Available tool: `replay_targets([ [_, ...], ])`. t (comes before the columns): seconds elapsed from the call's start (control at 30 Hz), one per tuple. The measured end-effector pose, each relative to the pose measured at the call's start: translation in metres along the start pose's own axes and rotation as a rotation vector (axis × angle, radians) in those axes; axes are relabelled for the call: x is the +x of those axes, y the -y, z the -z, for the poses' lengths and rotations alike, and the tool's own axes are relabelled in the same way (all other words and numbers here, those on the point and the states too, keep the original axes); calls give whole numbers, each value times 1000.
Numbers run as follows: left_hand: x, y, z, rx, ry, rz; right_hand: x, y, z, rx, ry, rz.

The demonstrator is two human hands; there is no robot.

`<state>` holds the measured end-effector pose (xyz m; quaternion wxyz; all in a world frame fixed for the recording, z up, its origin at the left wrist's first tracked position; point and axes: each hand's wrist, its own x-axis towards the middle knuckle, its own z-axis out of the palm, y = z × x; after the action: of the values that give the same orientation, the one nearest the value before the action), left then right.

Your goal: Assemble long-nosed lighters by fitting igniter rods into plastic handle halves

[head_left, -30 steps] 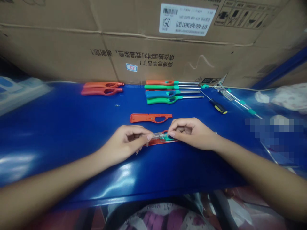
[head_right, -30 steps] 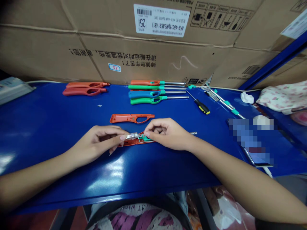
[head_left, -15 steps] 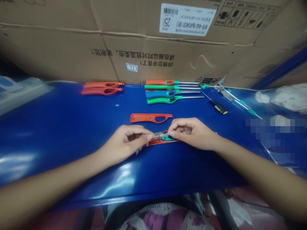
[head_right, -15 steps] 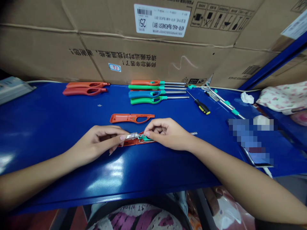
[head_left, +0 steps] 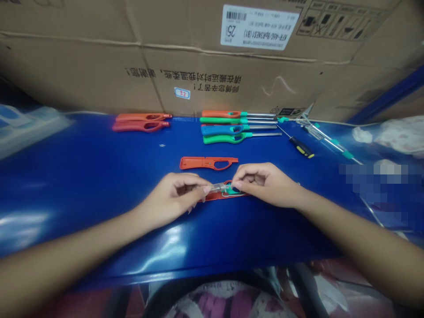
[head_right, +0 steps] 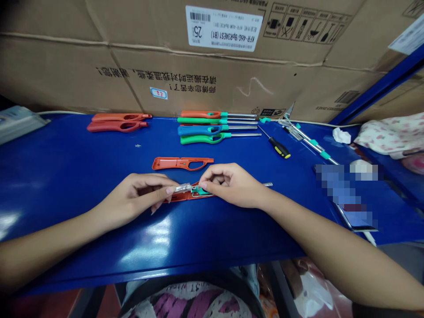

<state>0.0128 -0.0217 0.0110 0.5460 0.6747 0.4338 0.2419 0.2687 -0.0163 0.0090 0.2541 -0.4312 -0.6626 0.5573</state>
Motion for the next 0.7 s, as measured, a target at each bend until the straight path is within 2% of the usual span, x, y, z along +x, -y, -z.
replay_targets([
  [0.7,0,0,-1,-4,-8,-18,0,0,0,-6,-4,-1],
])
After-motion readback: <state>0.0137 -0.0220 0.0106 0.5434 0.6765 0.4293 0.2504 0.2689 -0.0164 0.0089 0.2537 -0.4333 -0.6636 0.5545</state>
